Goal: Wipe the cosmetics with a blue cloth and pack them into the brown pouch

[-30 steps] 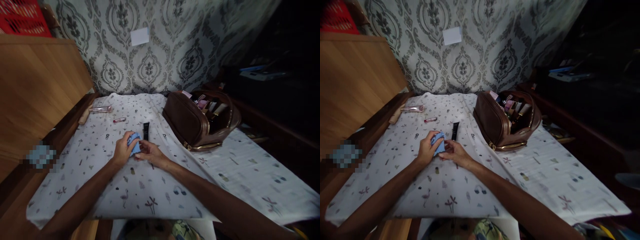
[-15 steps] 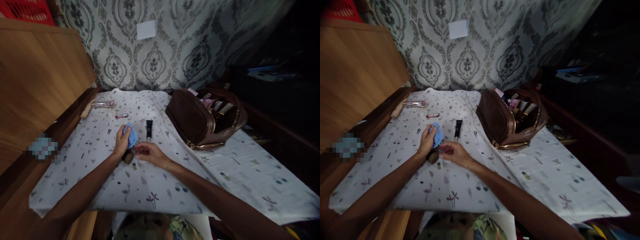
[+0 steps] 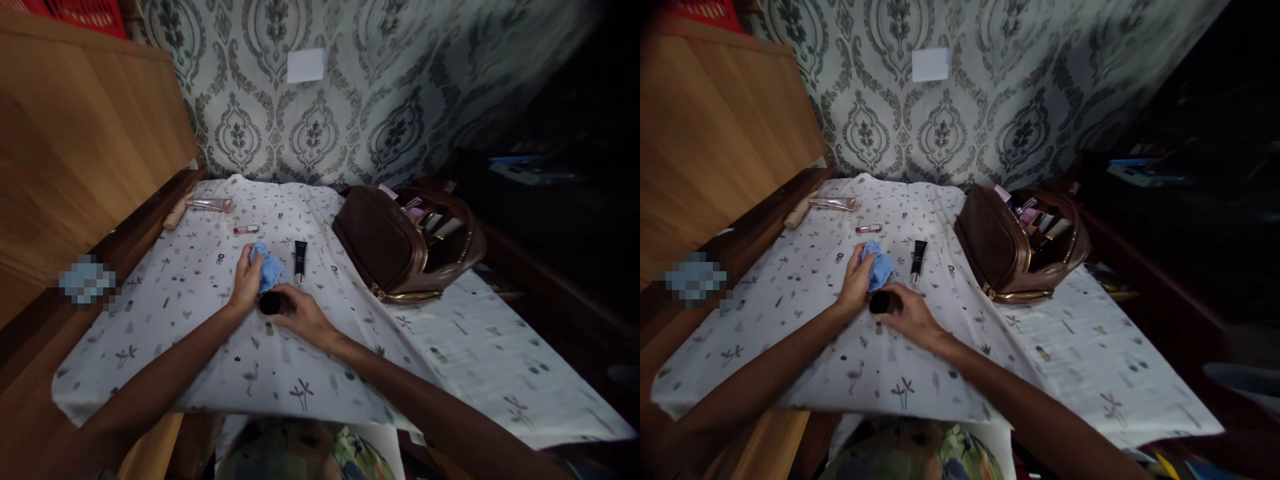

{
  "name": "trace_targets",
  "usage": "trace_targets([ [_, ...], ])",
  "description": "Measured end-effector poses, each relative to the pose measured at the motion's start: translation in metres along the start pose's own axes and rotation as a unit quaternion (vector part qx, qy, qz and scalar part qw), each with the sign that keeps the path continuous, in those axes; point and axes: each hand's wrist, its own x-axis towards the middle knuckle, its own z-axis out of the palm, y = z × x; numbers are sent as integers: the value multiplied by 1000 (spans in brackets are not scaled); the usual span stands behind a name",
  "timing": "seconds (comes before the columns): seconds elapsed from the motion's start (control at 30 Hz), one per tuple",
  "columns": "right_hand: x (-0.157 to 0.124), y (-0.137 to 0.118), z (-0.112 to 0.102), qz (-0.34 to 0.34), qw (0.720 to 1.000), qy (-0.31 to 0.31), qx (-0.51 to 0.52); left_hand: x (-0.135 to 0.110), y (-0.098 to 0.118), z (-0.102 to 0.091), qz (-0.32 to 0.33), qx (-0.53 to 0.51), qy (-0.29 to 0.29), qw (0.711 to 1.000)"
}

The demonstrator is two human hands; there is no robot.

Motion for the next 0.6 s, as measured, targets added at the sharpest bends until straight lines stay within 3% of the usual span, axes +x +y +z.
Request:
trace_targets([
  [0.07, -1, 9, -10, 16, 993, 38, 108, 2, 0, -1, -29, -18, -7, 999],
  [0.17, -1, 16, -20, 21, 982, 96, 158, 0, -1, 0, -81, -47, -60, 994],
  [0.37, -1, 12, -27, -63, 983, 169, 33, -14, -1, 4, -99, 12, -169, 981],
  [0.5, -4, 10, -30, -115, 978, 168, -50, -19, 4, 5, -185, 11, -161, 970],
  [0.6, -5, 12, -33, -131, 976, 148, -96, -20, 9, 5, -202, 55, -124, 970],
])
